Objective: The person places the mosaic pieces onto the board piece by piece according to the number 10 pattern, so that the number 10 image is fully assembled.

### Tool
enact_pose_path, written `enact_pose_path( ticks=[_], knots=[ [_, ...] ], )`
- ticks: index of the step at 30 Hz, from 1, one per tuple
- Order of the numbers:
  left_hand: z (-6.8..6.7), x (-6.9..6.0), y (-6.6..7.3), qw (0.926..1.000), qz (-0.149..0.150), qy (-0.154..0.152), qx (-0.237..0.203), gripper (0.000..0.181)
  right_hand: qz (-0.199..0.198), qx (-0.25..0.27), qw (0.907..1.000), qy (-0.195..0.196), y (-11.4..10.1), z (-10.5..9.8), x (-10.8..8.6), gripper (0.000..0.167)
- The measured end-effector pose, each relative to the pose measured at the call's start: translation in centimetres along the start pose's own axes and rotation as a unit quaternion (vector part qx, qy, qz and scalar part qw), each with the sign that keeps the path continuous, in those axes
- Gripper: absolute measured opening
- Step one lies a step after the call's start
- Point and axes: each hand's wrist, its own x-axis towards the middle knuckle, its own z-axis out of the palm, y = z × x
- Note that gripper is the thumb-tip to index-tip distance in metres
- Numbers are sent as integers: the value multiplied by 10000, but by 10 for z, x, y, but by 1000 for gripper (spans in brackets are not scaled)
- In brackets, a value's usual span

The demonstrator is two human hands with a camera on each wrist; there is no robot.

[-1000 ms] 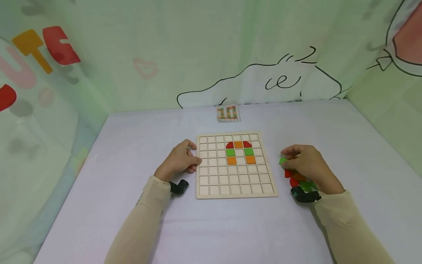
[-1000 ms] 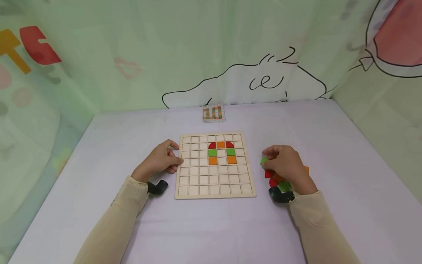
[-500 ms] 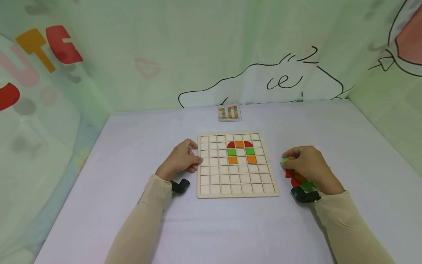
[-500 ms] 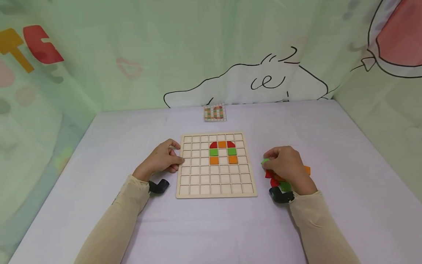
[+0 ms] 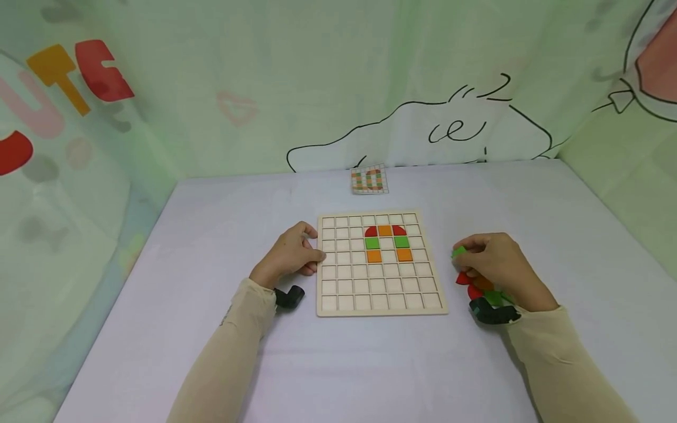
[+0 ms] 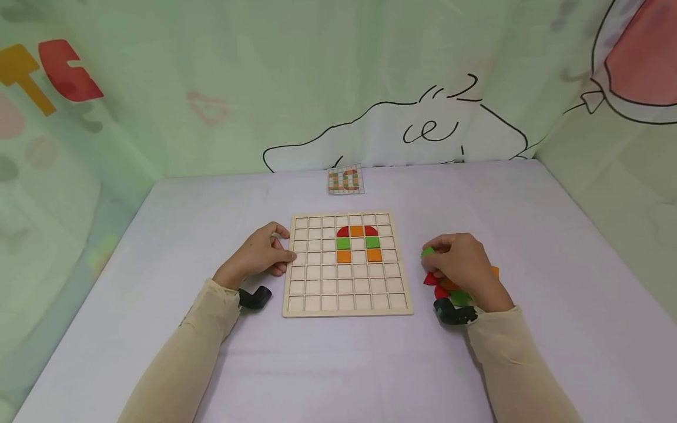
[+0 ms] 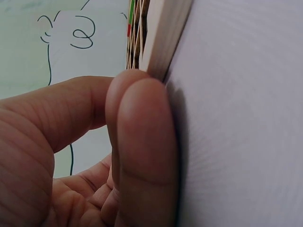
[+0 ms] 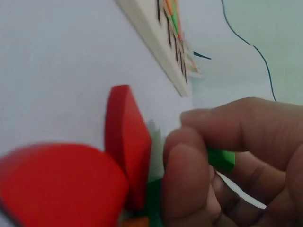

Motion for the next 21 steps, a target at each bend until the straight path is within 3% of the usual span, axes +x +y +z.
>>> enact_pose_path(
  ticks=[6,13,15,21],
  knots=[
    [0,0,0,10000,-5,-1,-19,49,-109,930,9956,-25,-5,6,3,43],
    [-1,0,1,10000,-6,7,28,49,19,2046,9782,-364,-18,16,2,43],
    [0,0,2,10000,-19,6,57,49,25,2197,9746,-441,-20,19,1,43],
    [0,0,1,10000,-28,12,52,49,-24,2128,9756,-541,-27,30,-1,41]
  ],
)
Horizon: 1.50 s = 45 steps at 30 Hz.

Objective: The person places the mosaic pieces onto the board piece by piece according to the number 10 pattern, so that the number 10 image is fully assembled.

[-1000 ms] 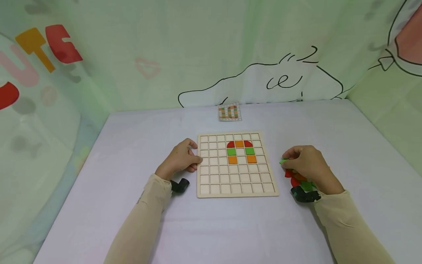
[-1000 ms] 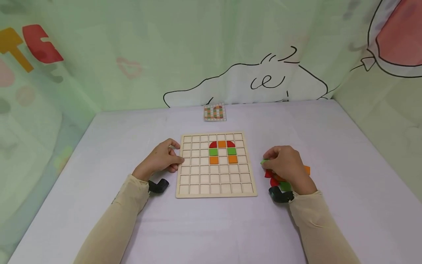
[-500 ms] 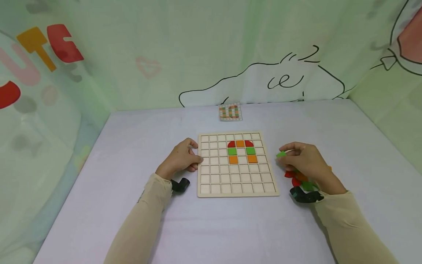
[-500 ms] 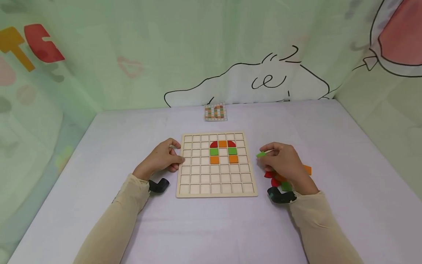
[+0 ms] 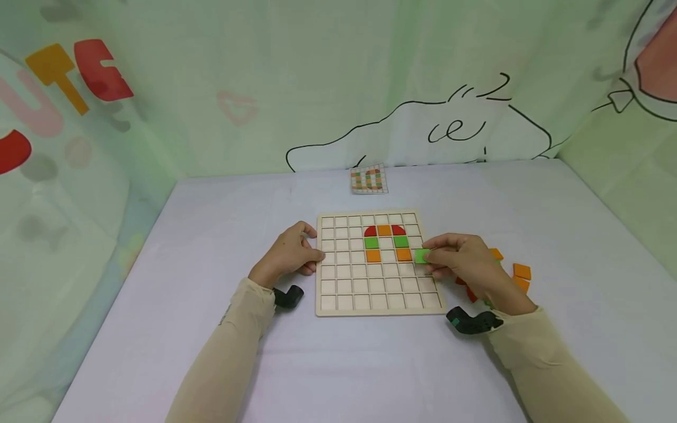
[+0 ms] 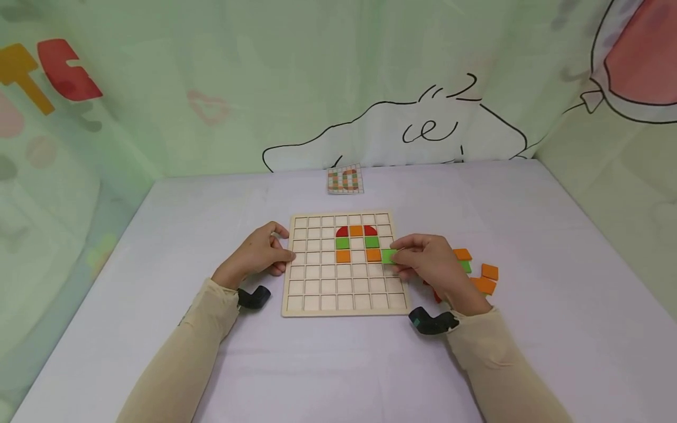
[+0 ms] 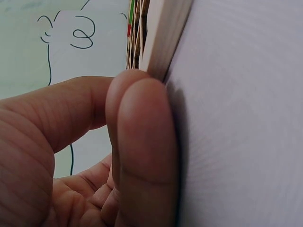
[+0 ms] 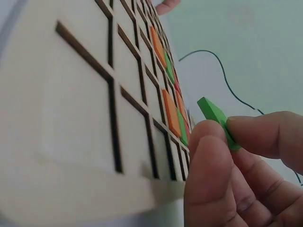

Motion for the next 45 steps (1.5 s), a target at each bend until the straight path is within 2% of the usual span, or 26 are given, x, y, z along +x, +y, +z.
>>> enact_pose_path(
  ticks=[6,20,29,45],
  knots=[
    [0,1,-1,10000,0,-38,-54,49,24,-134,9999,-7,2,12,2,35],
    [1,-1,-1,10000,-24,-13,-45,49,-43,-259,9996,111,2,21,2,31],
    [1,-2,0,10000,-29,2,-33,49,35,-512,9982,324,3,25,5,28],
    [0,1,-2,9999,29,9,-96,49,-129,-1007,9945,255,1,27,6,21]
  ],
)
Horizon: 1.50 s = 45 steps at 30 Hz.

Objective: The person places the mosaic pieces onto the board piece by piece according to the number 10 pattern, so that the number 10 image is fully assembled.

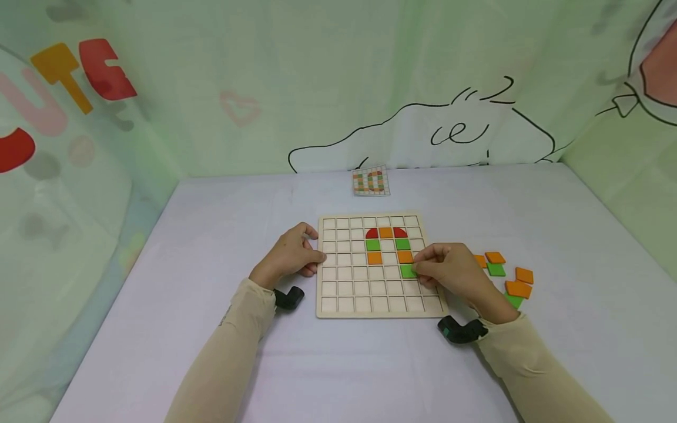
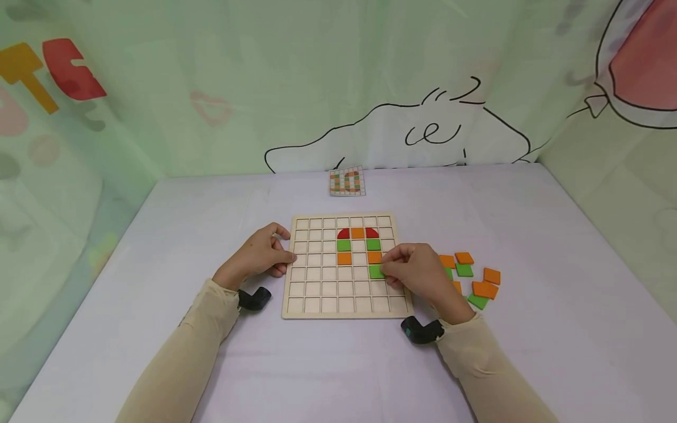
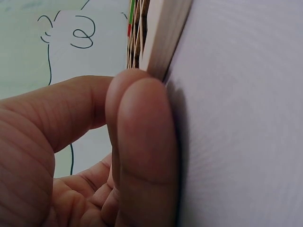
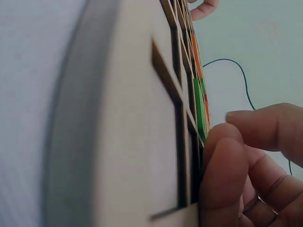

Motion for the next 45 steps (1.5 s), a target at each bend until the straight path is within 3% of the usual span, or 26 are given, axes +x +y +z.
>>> enact_pose_path(
  ticks=[9,16,25,30,39,45],
  knots=[
    [0,0,1,10000,-37,9,84,49,-138,104,9998,-19,1,-10,-2,24],
    [-4,-5,0,9998,-92,117,126,49,-44,124,9997,185,6,-41,-3,33],
    [-8,-9,-4,9999,-104,100,27,50,150,-659,9971,336,23,-86,-14,42],
    [-9,-9,0,10000,-25,49,57,50,454,-1262,9896,513,34,-103,-25,44],
    [-7,-6,2,10000,21,-54,-13,49,975,-2104,9714,520,40,-110,-26,50],
    [-2,-3,2,9999,10,-110,12,49,1017,-2418,9641,414,38,-110,-27,39]
  ],
)
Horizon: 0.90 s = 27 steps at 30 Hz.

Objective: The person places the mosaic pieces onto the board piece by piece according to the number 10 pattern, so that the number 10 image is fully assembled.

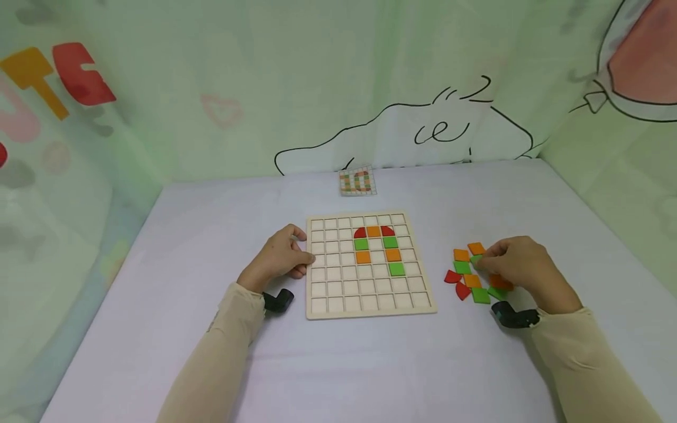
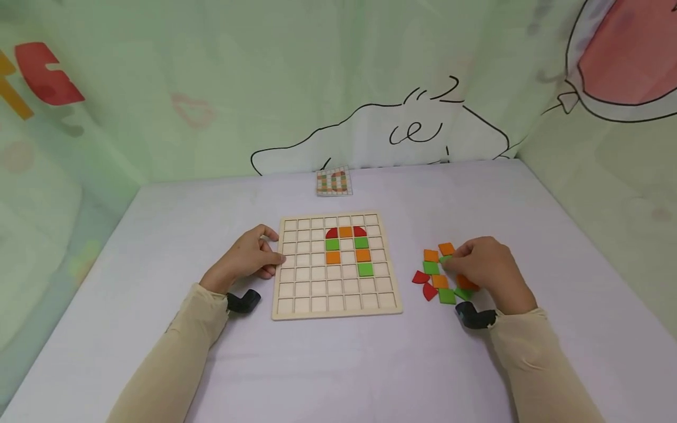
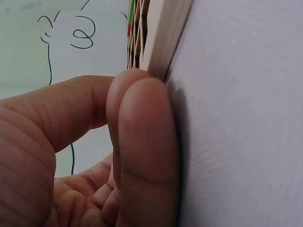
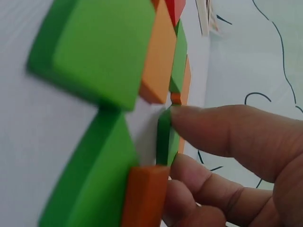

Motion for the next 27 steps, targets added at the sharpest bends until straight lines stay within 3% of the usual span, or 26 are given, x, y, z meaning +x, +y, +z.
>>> enact_pose_path(
  ticks=[11,18,27],
  knots=[
    [2,-2,1,10000,4,53,28,48,-221,328,9988,285,-4,7,-1,36],
    [2,0,2,10000,-12,94,1,48,-481,928,9945,-10,-4,4,-2,41],
    [2,2,0,9999,-62,112,0,48,-618,2107,9755,-139,-16,6,-5,47]
  ],
)
